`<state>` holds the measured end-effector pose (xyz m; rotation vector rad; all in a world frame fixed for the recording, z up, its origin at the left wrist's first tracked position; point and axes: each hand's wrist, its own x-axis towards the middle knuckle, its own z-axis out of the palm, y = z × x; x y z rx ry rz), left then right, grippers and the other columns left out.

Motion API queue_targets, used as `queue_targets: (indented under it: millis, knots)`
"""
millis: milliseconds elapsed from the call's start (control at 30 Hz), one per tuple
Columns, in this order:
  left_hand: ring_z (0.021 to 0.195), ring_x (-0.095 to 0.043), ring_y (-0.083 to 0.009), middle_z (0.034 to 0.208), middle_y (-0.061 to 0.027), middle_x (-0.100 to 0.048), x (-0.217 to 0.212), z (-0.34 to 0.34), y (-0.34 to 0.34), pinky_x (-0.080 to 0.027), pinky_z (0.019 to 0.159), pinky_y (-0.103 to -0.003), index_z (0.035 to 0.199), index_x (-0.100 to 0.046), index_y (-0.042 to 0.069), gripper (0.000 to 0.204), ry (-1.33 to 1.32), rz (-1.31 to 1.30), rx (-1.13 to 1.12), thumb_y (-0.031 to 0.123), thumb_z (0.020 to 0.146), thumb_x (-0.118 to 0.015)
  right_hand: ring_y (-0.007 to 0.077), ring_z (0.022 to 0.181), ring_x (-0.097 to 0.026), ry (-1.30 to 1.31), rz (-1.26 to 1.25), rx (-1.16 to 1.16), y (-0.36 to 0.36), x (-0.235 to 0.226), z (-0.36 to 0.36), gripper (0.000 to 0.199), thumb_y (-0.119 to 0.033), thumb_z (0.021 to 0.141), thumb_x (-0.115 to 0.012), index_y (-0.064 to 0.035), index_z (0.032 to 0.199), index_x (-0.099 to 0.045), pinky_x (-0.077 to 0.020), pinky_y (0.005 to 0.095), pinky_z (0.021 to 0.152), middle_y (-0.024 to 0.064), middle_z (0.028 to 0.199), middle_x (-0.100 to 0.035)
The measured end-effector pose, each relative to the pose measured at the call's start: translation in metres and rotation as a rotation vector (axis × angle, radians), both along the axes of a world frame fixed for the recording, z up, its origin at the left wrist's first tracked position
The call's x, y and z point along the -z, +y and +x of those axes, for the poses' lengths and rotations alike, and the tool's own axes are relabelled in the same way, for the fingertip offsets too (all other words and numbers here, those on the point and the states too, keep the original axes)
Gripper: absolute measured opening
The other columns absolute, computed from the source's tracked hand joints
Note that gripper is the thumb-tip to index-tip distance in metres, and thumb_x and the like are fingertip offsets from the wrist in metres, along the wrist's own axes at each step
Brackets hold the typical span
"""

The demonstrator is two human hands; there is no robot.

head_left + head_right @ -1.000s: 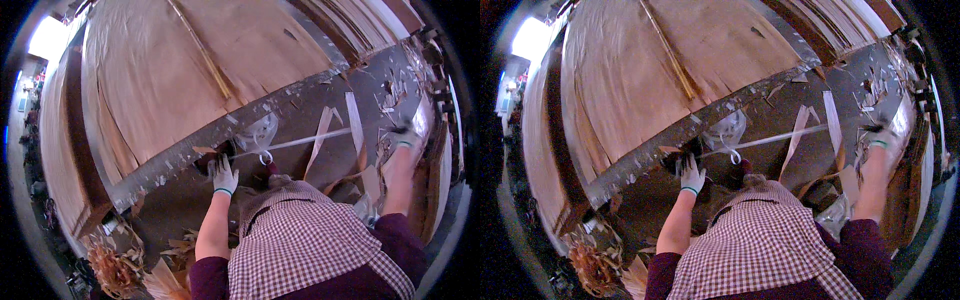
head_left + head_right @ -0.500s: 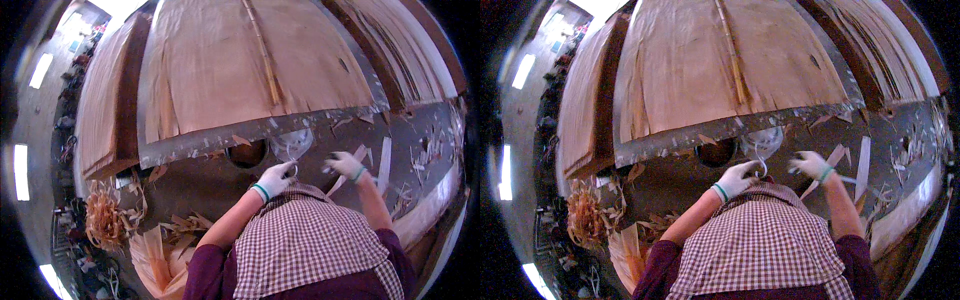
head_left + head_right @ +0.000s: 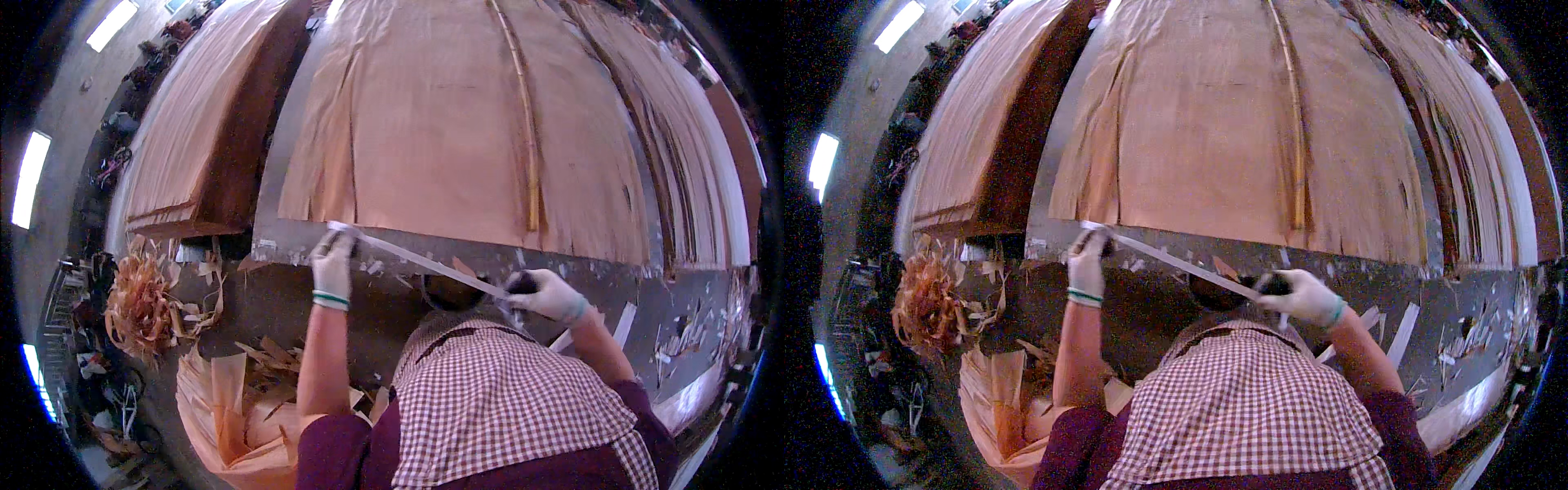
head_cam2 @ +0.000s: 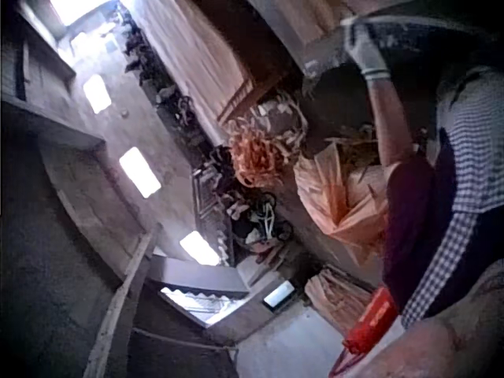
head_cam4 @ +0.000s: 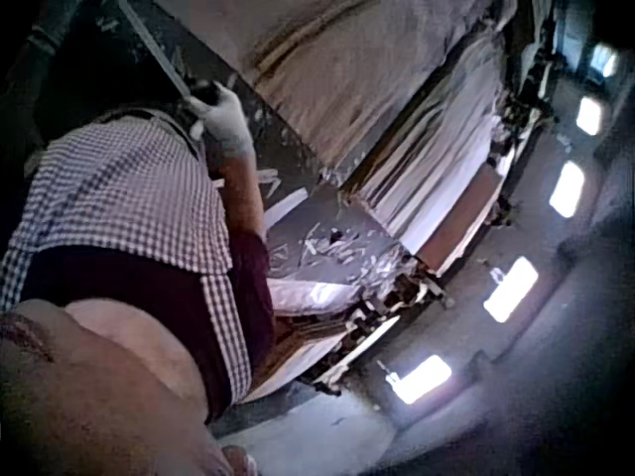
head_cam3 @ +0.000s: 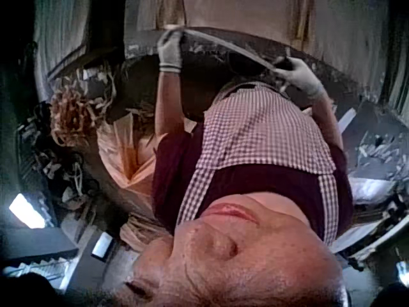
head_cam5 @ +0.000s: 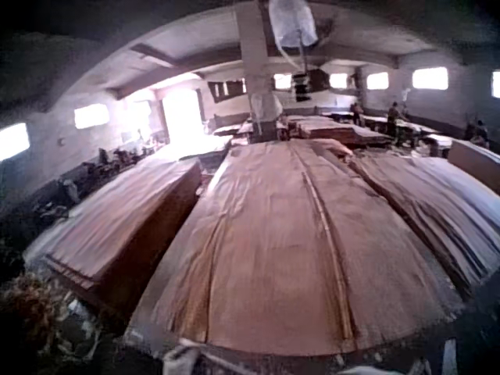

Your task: The person uses a long-handled tool to peel thin layers of wood veneer from a large sheet. They then use a tape measure to measure the sheet and a knife to cut the veneer into strips.

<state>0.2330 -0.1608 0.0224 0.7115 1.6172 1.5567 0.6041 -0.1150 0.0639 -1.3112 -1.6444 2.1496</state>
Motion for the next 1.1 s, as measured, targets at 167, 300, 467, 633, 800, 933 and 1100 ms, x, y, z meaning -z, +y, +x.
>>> queue_targets:
  millis: [167,300,467,633,800,933,1100]
  knots:
    - [0.069,-0.057,-0.0097,0.084,-0.0025,-0.066,0.074,-0.144,0.024,-0.048,0.064,-0.025,0.09,-0.069,0.0,0.015,0.104,-0.012,-0.392,0.01,0.081,-0.07,0.0096,0.064,-0.056,-0.231,0.152,0.182,0.03,-0.029,0.032,0.011,-0.006,0.078,-0.067,-0.0003,0.087,-0.063,-0.0472,0.0254,0.06,0.0002,0.075,-0.061]
    - [0.086,-0.06,-0.0212,0.093,-0.007,-0.063,0.122,-0.201,0.061,-0.047,0.078,-0.035,0.088,-0.069,0.003,0.02,0.597,-0.218,-0.478,0.014,0.072,-0.075,0.0093,0.063,-0.055,-0.372,0.258,0.255,0.053,-0.063,0.028,0.006,-0.005,0.079,-0.065,-0.0016,0.082,-0.062,-0.0454,0.0242,0.06,0.0009,0.069,-0.06]
    - [0.11,-0.051,-0.0297,0.106,-0.0118,-0.06,0.104,-0.179,0.1,-0.036,0.097,-0.044,0.103,-0.064,0.008,0.036,1.006,-0.53,-0.532,0.016,0.07,-0.075,0.0078,0.061,-0.052,-0.378,0.366,0.372,0.079,-0.057,0.01,0.007,-0.009,0.081,-0.064,-0.0034,0.08,-0.059,-0.0421,0.0237,0.057,-0.0011,0.069,-0.058]
    - [0.129,-0.037,-0.032,0.136,-0.0158,-0.044,0.126,-0.175,0.09,-0.029,0.106,-0.049,0.129,-0.048,0.008,0.055,1.135,-0.282,-0.297,0.022,0.079,-0.065,0.008,0.065,-0.052,-0.399,0.296,0.275,0.093,-0.051,0.001,0.008,-0.011,0.082,-0.063,-0.0036,0.082,-0.059,-0.0421,0.0234,0.061,-0.0017,0.07,-0.057]
    - [0.135,-0.031,-0.0314,0.143,-0.0129,-0.038,0.125,-0.159,0.088,-0.018,0.11,-0.052,0.135,-0.042,0.007,0.056,1.342,-0.606,0.015,0.037,0.088,-0.05,0.0074,0.063,-0.052,-0.34,0.253,0.294,0.098,-0.047,0.002,0.009,-0.012,0.083,-0.063,-0.0038,0.083,-0.059,-0.0421,0.0228,0.06,-0.0014,0.07,-0.057]
    - [0.136,-0.029,-0.0312,0.144,-0.0135,-0.036,0.112,-0.17,0.103,-0.014,0.112,-0.049,0.139,-0.037,0.006,0.06,1.26,-0.584,0.022,0.04,0.091,-0.046,0.0085,0.057,-0.052,-0.339,0.249,0.349,0.098,-0.037,0.005,0.013,-0.015,0.083,-0.064,-0.0031,0.08,-0.06,-0.0411,0.0228,0.054,0.0009,0.067,-0.058]
    - [0.139,-0.021,-0.0299,0.15,-0.0139,-0.023,0.149,-0.139,0.108,-0.011,0.113,-0.047,0.142,-0.029,0.005,0.064,1.469,-0.568,0.079,0.044,0.093,-0.039,0.0084,0.059,-0.053,-0.45,0.252,0.329,0.104,-0.018,0.012,0.015,-0.017,0.081,-0.066,-0.0026,0.085,-0.063,-0.0419,0.0236,0.056,0.001,0.069,-0.061]
